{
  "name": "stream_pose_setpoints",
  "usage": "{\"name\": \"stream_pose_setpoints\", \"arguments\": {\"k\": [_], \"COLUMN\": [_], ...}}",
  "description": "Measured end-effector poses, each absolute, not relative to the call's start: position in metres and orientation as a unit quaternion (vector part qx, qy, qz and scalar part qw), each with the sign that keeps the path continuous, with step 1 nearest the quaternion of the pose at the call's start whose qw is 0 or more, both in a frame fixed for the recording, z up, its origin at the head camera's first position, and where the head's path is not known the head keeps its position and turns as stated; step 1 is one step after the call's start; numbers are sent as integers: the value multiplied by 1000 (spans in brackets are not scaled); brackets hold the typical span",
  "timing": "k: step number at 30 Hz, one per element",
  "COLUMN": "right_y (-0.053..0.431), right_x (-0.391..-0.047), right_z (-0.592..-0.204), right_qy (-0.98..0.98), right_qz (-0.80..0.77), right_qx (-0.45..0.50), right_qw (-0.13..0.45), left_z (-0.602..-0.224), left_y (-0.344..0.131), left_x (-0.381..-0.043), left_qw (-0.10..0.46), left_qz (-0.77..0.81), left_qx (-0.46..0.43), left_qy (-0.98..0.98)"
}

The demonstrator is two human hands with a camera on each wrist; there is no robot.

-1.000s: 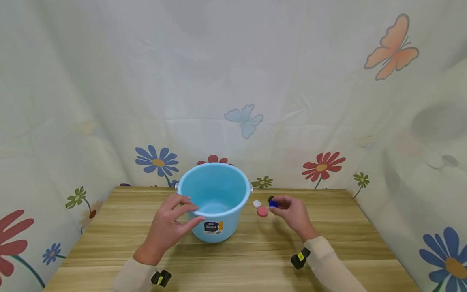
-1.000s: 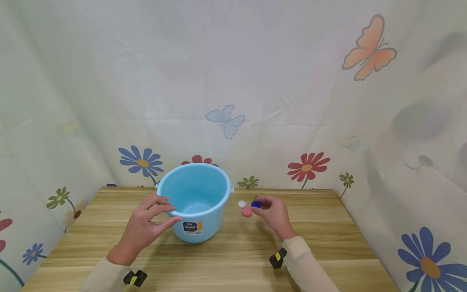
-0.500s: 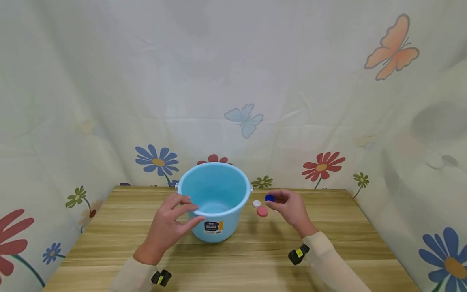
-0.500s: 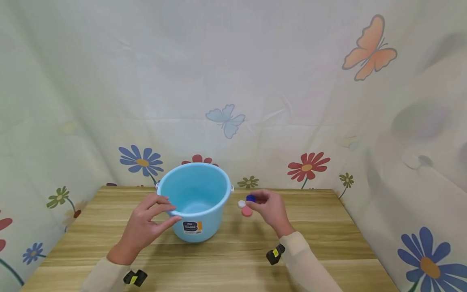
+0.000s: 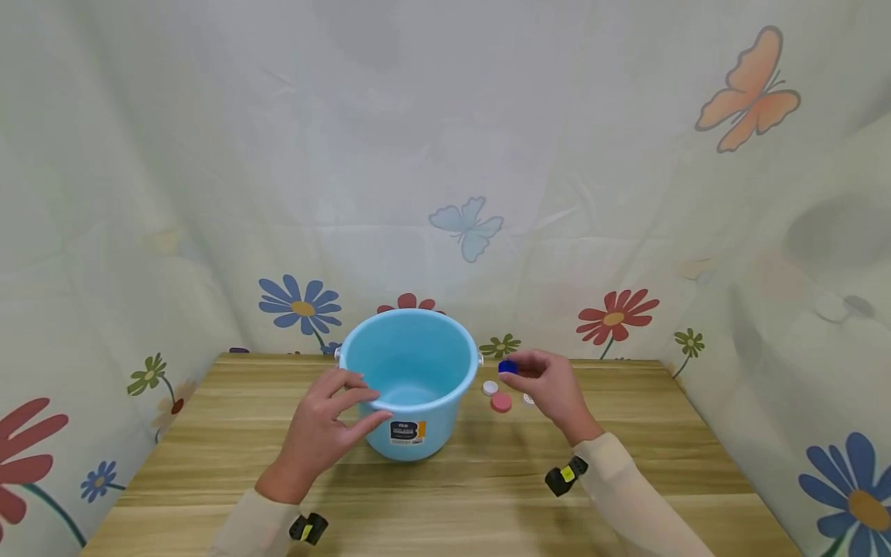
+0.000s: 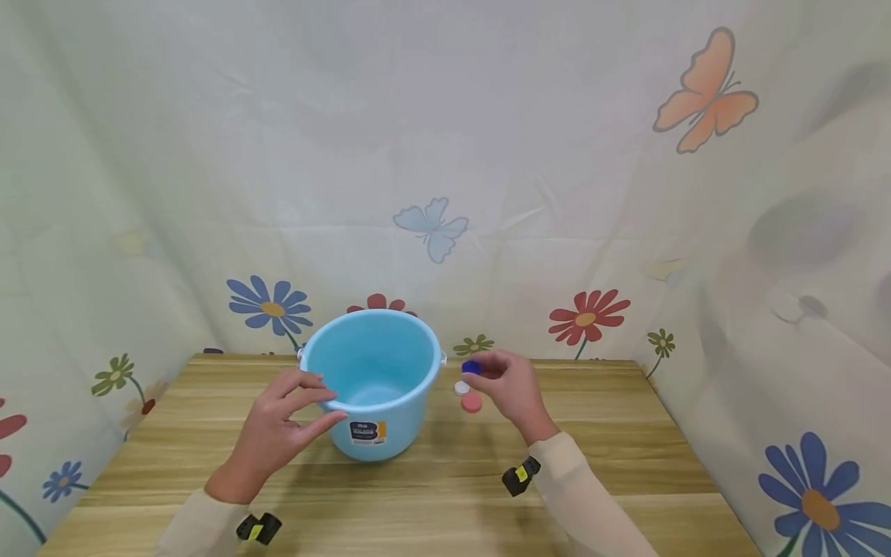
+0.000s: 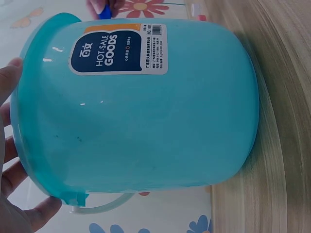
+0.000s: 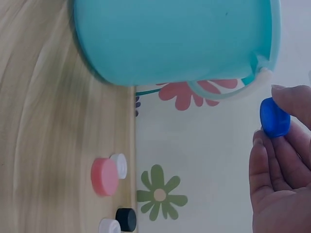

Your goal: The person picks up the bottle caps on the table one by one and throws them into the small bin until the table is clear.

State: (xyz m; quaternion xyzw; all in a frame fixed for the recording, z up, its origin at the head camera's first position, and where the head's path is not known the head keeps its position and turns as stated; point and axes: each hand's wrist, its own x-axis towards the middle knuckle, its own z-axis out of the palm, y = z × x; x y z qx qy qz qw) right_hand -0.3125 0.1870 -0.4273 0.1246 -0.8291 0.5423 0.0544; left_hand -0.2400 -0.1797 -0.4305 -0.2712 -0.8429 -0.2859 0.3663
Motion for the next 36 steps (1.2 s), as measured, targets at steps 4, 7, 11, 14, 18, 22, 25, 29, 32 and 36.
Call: {"name": "stream_pose_setpoints", "arguments": {"k": [4, 7, 11, 14, 18, 22, 25, 29, 32, 36], "right_y": [183, 181, 180, 178, 174, 169, 166, 160, 156, 149], "right_x": [-311, -309, -309, -310, -312, -311, -309, -309, -309, -308], "right_z": [-421, -416, -410, -408, -406, -404, -403, -402, -398, -392], "right_qy": [-828, -822, -815, -815, -807, -799, -798, -795, -789, -786], "right_qz": [544, 551, 560, 559, 570, 582, 581, 584, 591, 595], "right_qx": [125, 131, 139, 142, 145, 143, 148, 157, 161, 165], "right_qw": [52, 51, 50, 52, 54, 50, 51, 55, 52, 44], "left_z": [-430, -429, -429, -429, -429, -428, -428, -429, -430, -430], "left_y": [-179, -179, -179, -179, -180, -180, -180, -180, -180, -179], "left_x": [-240, -240, -240, -241, -241, -242, -242, -243, -243, -243], "left_qw": [367, 368, 368, 368, 369, 374, 375, 376, 378, 379], "left_qz": [-286, -285, -285, -284, -283, -280, -280, -282, -281, -282], "left_qx": [-271, -271, -270, -271, -271, -275, -276, -277, -280, -282], "left_qy": [-843, -843, -843, -843, -843, -840, -839, -838, -836, -835]}}
